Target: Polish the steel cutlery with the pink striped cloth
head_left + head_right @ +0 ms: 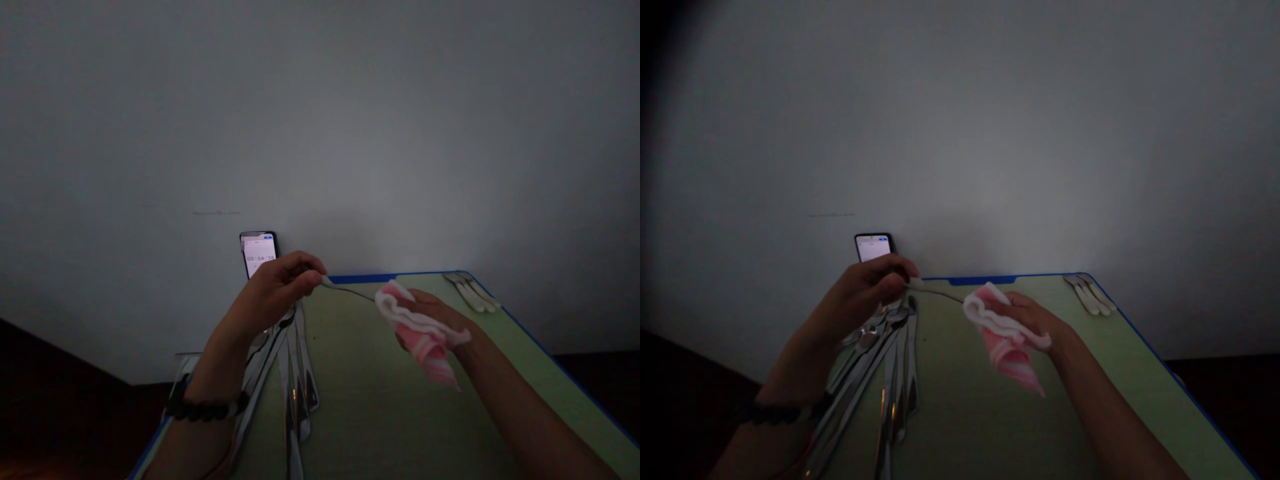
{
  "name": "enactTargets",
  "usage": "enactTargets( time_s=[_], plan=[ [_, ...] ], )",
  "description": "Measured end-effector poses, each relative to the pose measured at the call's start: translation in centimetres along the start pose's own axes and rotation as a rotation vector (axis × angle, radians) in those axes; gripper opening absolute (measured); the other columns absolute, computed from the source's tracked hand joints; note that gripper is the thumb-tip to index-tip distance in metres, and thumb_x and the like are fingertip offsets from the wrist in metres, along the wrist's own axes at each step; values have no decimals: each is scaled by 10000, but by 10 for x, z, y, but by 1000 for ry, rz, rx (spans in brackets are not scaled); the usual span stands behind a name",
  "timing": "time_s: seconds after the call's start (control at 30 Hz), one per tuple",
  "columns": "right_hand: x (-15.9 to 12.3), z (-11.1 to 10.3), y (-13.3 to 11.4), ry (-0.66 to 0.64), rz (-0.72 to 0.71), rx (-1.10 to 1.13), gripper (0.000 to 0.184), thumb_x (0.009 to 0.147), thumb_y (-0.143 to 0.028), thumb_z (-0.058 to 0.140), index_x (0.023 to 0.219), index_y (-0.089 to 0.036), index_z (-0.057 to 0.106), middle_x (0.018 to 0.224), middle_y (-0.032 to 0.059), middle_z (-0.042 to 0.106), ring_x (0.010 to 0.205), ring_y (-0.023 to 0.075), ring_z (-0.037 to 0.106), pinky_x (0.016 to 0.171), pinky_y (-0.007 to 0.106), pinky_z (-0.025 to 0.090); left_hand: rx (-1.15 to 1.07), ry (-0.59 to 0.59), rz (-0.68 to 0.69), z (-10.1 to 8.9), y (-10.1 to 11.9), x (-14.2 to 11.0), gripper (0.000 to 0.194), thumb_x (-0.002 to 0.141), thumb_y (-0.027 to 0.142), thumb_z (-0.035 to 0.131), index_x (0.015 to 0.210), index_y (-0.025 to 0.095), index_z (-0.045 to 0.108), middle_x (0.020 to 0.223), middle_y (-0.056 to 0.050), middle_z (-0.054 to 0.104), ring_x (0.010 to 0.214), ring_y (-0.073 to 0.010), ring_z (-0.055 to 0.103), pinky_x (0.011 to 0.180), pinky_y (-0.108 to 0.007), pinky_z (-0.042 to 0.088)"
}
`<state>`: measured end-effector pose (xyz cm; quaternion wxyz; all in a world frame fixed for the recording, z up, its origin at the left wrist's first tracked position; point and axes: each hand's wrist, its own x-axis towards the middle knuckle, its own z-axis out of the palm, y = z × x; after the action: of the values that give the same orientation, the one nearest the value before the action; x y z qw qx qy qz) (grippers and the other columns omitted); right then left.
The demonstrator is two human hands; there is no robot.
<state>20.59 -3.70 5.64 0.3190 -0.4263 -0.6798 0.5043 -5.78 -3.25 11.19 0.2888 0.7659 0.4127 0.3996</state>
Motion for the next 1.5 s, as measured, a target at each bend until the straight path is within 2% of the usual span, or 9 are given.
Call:
enactTargets(
  time_s=[0.13, 0.23, 0.4, 0.67, 0.87, 1.07, 1.17, 1.27, 1.5],
  plan=[
    [-1, 7, -12, -137, 72, -35, 400, 774, -536, 493, 722, -148, 576, 610, 13, 550, 493, 98, 460, 448, 215, 366, 220, 28, -32, 5, 2, 4, 335, 799, 409, 488, 605, 147, 562, 493, 47, 407, 468, -74, 363, 429, -177, 283],
    [-1, 11, -20, -175, -5, -161, 407, 791, -531, 480, 708, -140, 560, 584, -10, 521, 481, 73, 417, 431, 182, 328, 206, -41, -98, 19, 8, 5, 439, 818, 467, 444, 536, 143, 538, 434, 47, 397, 401, -60, 343, 380, -168, 251],
    [-4, 16, -31, -116, -55, -149, 412, 813, -524, 449, 748, -136, 575, 621, 1, 557, 514, 81, 450, 486, 193, 370, 165, -187, -177, 45, 20, 6, 544, 836, 543, 357, 488, 147, 493, 379, 52, 402, 324, -52, 375, 341, -157, 253],
    [-2, 28, -40, 7, -140, -286, 425, 817, -498, 448, 642, -128, 561, 544, -13, 497, 477, 68, 390, 424, 179, 293, 42, -265, -236, 52, 9, 7, 545, 823, 578, 355, 546, 143, 530, 362, 55, 402, 323, -56, 384, 347, -151, 269],
    [4, 34, -31, 16, -169, -305, 401, 828, -468, 448, 649, -127, 559, 568, -5, 529, 498, 69, 411, 440, 177, 295, -89, -181, -259, 57, -7, 10, 503, 791, 555, 441, 534, 133, 537, 388, 51, 411, 335, -55, 379, 335, -157, 270],
    [5, 27, -28, -171, -180, -398, 420, 858, -489, 381, 740, -141, 585, 598, -3, 542, 508, 75, 421, 456, 185, 309, -19, -26, -280, 28, -2, 8, 498, 830, 492, 422, 489, 143, 523, 306, 61, 343, 290, -55, 310, 333, -177, 222],
    [5, 23, -26, -182, -185, -438, 436, 867, -496, 354, 737, -143, 574, 629, 7, 560, 534, 84, 433, 488, 197, 326, 91, -27, -196, 23, 6, 7, 443, 841, 472, 411, 575, 149, 555, 409, 42, 447, 373, -68, 393, 381, -178, 275],
    [3, 17, -23, -202, -163, -458, 430, 866, -494, 357, 736, -143, 568, 655, 17, 577, 557, 94, 455, 502, 202, 335, 243, -56, -80, 33, 15, 6, 309, 829, 450, 456, 796, 170, 584, 590, 24, 557, 494, -83, 468, 454, -183, 321],
    [0, 4, -23, -166, -126, -274, 446, 878, -512, 304, 923, -158, 570, 778, 32, 597, 644, 114, 505, 573, 217, 399, 310, -174, 57, 55, 24, 3, 245, 830, 396, 476, 864, 179, 584, 577, 45, 522, 472, -73, 420, 458, -186, 287]
  ],
)
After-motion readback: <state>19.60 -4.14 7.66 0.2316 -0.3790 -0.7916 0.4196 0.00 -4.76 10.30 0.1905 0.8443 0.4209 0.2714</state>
